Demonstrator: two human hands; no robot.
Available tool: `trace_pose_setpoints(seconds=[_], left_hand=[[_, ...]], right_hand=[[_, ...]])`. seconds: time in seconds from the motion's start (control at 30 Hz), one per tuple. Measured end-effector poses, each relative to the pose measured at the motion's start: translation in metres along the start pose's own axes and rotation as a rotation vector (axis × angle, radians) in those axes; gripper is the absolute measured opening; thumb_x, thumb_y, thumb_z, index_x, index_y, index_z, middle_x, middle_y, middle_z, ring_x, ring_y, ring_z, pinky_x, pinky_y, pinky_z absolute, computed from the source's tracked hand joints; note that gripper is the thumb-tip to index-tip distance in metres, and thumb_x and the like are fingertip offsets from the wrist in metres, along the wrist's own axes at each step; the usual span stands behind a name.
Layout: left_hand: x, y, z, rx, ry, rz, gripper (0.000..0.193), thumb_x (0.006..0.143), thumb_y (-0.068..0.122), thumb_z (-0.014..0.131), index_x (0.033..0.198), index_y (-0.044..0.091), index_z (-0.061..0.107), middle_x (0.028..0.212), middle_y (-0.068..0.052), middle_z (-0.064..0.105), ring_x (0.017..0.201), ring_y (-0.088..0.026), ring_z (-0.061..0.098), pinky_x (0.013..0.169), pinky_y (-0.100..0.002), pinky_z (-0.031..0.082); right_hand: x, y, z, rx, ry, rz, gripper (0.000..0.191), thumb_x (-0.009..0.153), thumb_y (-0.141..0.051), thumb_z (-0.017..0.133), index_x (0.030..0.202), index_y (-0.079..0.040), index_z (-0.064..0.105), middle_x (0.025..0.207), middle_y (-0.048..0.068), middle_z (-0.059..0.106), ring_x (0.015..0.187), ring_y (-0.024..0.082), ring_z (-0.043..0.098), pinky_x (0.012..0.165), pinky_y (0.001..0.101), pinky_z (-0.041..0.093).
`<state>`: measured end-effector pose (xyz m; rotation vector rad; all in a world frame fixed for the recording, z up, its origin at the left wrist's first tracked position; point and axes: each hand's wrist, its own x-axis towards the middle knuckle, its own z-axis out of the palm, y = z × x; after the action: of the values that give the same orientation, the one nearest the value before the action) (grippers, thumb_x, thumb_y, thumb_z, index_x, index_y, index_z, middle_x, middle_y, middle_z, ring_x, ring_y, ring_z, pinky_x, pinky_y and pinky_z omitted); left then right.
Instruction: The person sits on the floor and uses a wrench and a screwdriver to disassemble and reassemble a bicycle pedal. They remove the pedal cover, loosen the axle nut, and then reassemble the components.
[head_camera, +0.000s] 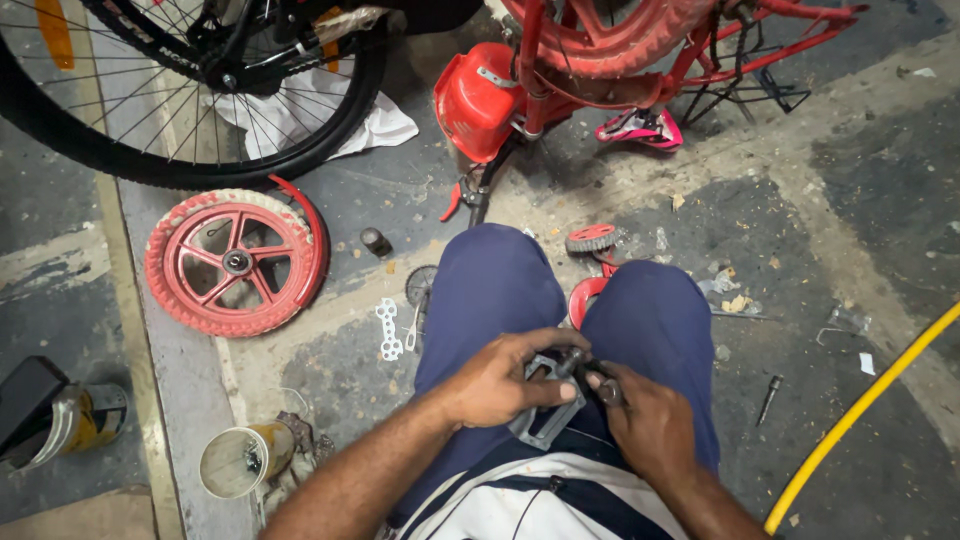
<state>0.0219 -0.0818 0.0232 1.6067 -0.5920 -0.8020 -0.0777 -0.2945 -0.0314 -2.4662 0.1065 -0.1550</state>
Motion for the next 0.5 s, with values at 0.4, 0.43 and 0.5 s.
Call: trace_pose_setpoints(seconds=[0.4,0.43,0.5], left_hand=[[0.010,-0.004,0.003,-0.006,-0.086,0.003,0.049,0.085,0.022,0.080,0.130,0.008,0.066,0.114,-0.005,0.074,0.107,-0.015,0.067,0.095,-0.032,0.053],[0.011,-0.004,0.003,0.002,-0.094,-0.004,0.049,0.085,0.022,0.080,0.130,0.009,0.066,0.113,-0.005,0.074,0.106,-0.015,0.068,0.095,-0.032,0.053],[0.013,-0.005,0.002,0.003,-0.106,-0.009,0.049,0.084,0.023,0.080,0.129,0.009,0.066,0.112,-0.006,0.074,0.104,-0.016,0.068,0.093,-0.032,0.054]], right_hand=[[0.010,0.003,-0.049,-0.012,-0.216,0.044,0.035,0.086,-0.032,0.070,0.109,-0.006,0.074,0.100,0.017,0.076,0.090,0.035,0.073,0.077,0.0444,0.056],[0.011,0.004,-0.060,-0.009,-0.174,0.003,0.036,0.086,-0.031,0.069,0.109,-0.004,0.073,0.103,0.017,0.076,0.091,0.034,0.073,0.079,0.0434,0.056],[0.013,0.008,-0.089,-0.129,-0.132,-0.215,0.027,0.089,-0.026,0.066,0.106,-0.007,0.073,0.106,0.014,0.075,0.097,0.034,0.071,0.084,0.0445,0.053]])
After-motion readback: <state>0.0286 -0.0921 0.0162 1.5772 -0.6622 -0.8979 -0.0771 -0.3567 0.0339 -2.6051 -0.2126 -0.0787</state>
